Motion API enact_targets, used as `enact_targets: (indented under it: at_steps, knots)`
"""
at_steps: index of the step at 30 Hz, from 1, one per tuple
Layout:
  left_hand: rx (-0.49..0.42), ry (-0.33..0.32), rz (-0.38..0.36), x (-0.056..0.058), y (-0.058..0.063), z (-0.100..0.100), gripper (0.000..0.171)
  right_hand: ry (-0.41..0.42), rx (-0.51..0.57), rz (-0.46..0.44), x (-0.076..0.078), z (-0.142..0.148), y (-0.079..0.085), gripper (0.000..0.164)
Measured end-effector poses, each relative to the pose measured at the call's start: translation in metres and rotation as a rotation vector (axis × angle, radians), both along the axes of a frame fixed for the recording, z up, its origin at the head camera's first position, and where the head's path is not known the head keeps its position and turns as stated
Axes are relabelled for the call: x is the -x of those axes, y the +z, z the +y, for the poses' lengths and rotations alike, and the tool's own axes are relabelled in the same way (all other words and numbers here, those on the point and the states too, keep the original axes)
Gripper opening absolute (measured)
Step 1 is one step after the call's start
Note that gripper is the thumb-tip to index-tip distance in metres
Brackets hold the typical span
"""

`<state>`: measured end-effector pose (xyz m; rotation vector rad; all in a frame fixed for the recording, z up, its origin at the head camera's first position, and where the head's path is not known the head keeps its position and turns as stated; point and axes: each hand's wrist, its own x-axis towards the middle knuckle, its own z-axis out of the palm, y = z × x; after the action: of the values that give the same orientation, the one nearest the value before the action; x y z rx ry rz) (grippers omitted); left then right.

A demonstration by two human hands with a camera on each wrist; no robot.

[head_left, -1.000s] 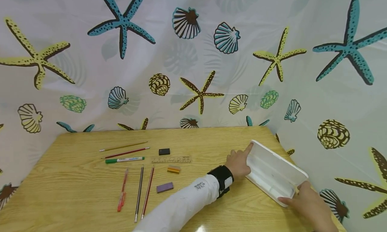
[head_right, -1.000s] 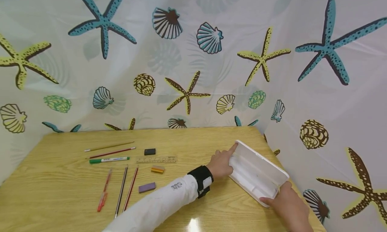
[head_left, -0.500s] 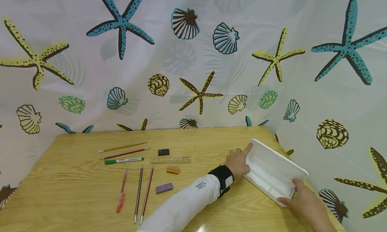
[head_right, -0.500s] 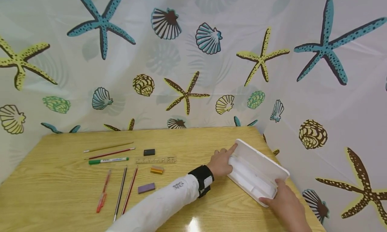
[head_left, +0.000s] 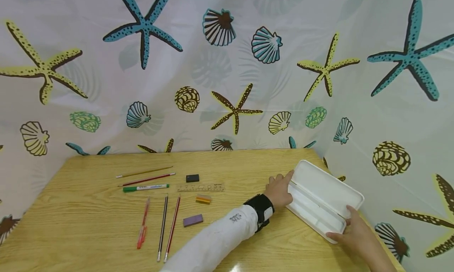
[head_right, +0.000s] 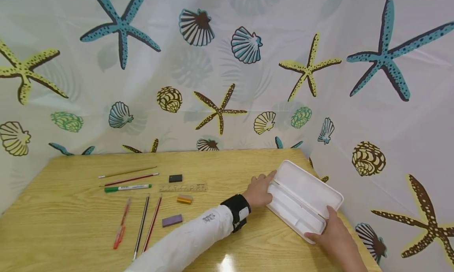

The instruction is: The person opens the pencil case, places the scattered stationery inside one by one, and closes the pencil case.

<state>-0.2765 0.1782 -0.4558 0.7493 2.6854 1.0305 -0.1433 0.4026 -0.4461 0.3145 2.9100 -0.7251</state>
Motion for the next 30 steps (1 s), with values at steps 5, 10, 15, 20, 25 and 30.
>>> enact_targets:
  at_steps: [5, 10, 15, 20, 25, 30]
  knots:
    - [-0.057, 0.011, -0.055, -0.001, -0.001, -0.004, 0.077, 0.03, -0.025, -0.057, 0.002, 0.005, 0.0, 0.131]
    - [-0.105, 0.018, -0.039, 0.002, -0.002, -0.009, 0.044, 0.085, -0.044, -0.07, 0.002, 0.01, -0.001, 0.125]
    - [-0.125, 0.07, 0.012, 0.0, -0.002, -0.012, 0.033, 0.059, 0.02, -0.083, 0.002, 0.014, -0.003, 0.108]
    - [-0.087, 0.133, 0.067, -0.004, -0.002, -0.013, 0.055, -0.148, 0.229, -0.084, 0.001, 0.015, -0.007, 0.074]
    - [-0.064, 0.174, 0.092, -0.006, -0.003, -0.013, 0.055, -0.221, 0.225, -0.043, -0.001, 0.015, -0.008, 0.062]
    - [-0.054, 0.219, 0.099, -0.008, -0.001, -0.01, 0.056, -0.216, 0.177, 0.008, -0.004, 0.014, -0.005, 0.046]
